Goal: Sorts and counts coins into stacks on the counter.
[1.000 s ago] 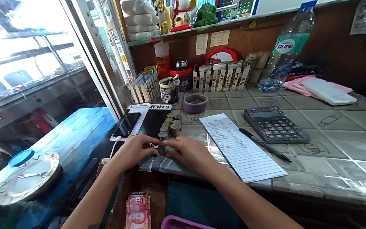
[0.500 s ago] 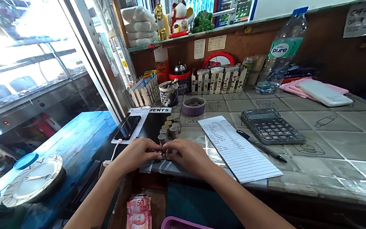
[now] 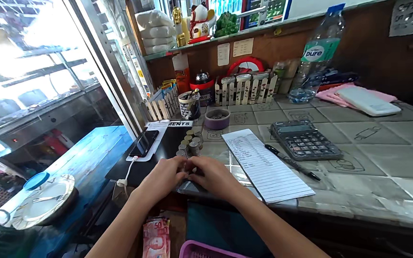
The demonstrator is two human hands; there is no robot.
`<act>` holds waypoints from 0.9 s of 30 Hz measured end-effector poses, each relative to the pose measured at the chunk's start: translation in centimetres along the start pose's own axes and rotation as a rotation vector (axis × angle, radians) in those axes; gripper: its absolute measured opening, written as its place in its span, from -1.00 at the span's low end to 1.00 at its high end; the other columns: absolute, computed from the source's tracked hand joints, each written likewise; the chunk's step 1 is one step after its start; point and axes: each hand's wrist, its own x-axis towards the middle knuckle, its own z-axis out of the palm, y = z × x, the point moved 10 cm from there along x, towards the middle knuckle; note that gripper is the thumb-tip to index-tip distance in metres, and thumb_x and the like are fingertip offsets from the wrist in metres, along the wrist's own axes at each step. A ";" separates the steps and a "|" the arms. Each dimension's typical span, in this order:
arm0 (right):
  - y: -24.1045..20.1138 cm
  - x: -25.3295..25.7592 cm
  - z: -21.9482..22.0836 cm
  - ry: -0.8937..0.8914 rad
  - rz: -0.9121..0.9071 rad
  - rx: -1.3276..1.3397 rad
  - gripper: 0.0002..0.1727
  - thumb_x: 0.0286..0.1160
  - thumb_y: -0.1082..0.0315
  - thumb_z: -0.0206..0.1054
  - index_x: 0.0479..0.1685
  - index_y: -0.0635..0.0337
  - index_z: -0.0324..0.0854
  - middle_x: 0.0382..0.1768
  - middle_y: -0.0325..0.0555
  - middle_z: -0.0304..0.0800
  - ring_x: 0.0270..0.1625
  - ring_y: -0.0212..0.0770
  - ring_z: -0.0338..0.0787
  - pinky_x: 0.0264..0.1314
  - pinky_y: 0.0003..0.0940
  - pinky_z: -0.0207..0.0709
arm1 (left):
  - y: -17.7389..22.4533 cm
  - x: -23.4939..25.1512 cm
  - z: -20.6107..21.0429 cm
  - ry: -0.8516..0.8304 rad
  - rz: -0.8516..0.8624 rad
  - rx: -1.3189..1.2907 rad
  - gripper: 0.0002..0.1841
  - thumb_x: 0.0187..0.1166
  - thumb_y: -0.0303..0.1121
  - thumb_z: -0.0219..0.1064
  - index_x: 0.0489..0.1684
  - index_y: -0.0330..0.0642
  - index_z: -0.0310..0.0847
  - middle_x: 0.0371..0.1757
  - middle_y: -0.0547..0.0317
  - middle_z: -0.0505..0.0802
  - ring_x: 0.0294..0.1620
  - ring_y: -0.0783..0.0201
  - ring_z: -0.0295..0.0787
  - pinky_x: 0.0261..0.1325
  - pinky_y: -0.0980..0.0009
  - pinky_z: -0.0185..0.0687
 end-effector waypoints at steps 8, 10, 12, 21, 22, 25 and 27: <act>0.0 -0.1 -0.2 0.035 0.007 -0.006 -0.73 0.45 0.41 0.51 0.11 0.14 0.73 -0.12 -0.07 0.87 -0.07 -0.05 0.87 0.02 0.06 0.75 | -1.1 -0.2 0.0 -0.032 -0.065 -0.108 -0.50 0.55 -0.58 0.41 0.47 -0.17 0.45 0.24 0.06 0.84 0.01 0.17 0.89 0.14 0.16 0.77; 0.1 -0.1 -0.2 0.047 -0.003 -0.020 -0.73 0.46 0.43 0.49 0.12 0.15 0.72 -0.13 -0.06 0.88 -0.08 -0.05 0.88 0.02 0.06 0.75 | -1.0 -0.3 -0.1 -0.019 -0.080 -0.097 -0.52 0.56 -0.58 0.40 0.46 -0.16 0.46 0.21 0.06 0.86 0.01 0.17 0.89 0.14 0.16 0.78; -0.1 -0.1 -0.1 0.051 -0.014 -0.048 -0.72 0.48 0.45 0.47 0.15 0.14 0.72 -0.11 -0.06 0.89 -0.06 -0.03 0.89 0.02 0.07 0.76 | -0.7 -0.3 -0.2 0.003 -0.091 -0.072 -0.54 0.56 -0.56 0.41 0.44 -0.19 0.47 0.15 0.03 0.87 -0.02 0.15 0.89 0.12 0.15 0.78; -0.1 -0.5 -1.1 0.134 0.036 -0.126 -0.85 0.46 0.48 0.39 -0.09 0.19 0.81 -0.14 -0.01 0.84 -0.07 0.00 0.85 -0.09 0.05 0.75 | -1.9 -1.3 -0.5 0.047 -0.138 0.165 -0.62 0.52 -0.30 0.53 0.27 -0.17 0.71 0.01 0.01 0.88 -0.07 0.06 0.85 0.08 0.00 0.75; 0.0 -0.6 -1.1 0.140 0.037 -0.140 -0.87 0.42 0.49 0.39 -0.17 0.18 0.83 -0.16 -0.02 0.82 -0.09 -0.02 0.84 -0.12 0.02 0.74 | -2.1 -1.4 -0.4 0.049 -0.138 0.192 -0.67 0.53 -0.28 0.52 0.20 -0.15 0.77 -0.03 0.02 0.88 -0.09 0.05 0.83 0.06 -0.01 0.73; -0.3 -0.5 -0.7 0.121 0.015 -0.170 -0.86 0.40 0.49 0.41 -0.22 0.12 0.87 -0.14 -0.07 0.82 -0.06 -0.06 0.83 -0.13 -0.03 0.74 | -2.2 -1.2 -0.1 0.085 -0.096 0.156 -0.82 0.54 -0.28 0.51 -0.05 -0.14 0.86 -0.17 0.08 0.88 -0.18 0.11 0.82 -0.01 0.04 0.73; -0.4 -0.5 -0.5 0.109 0.000 -0.172 -0.84 0.42 0.48 0.41 -0.18 0.10 0.89 -0.11 -0.07 0.82 -0.02 -0.07 0.82 -0.09 -0.04 0.75 | -2.2 -1.0 0.0 0.108 -0.076 0.121 -0.86 0.54 -0.29 0.51 -0.14 -0.15 0.87 -0.21 0.07 0.89 -0.18 0.11 0.83 0.00 0.04 0.73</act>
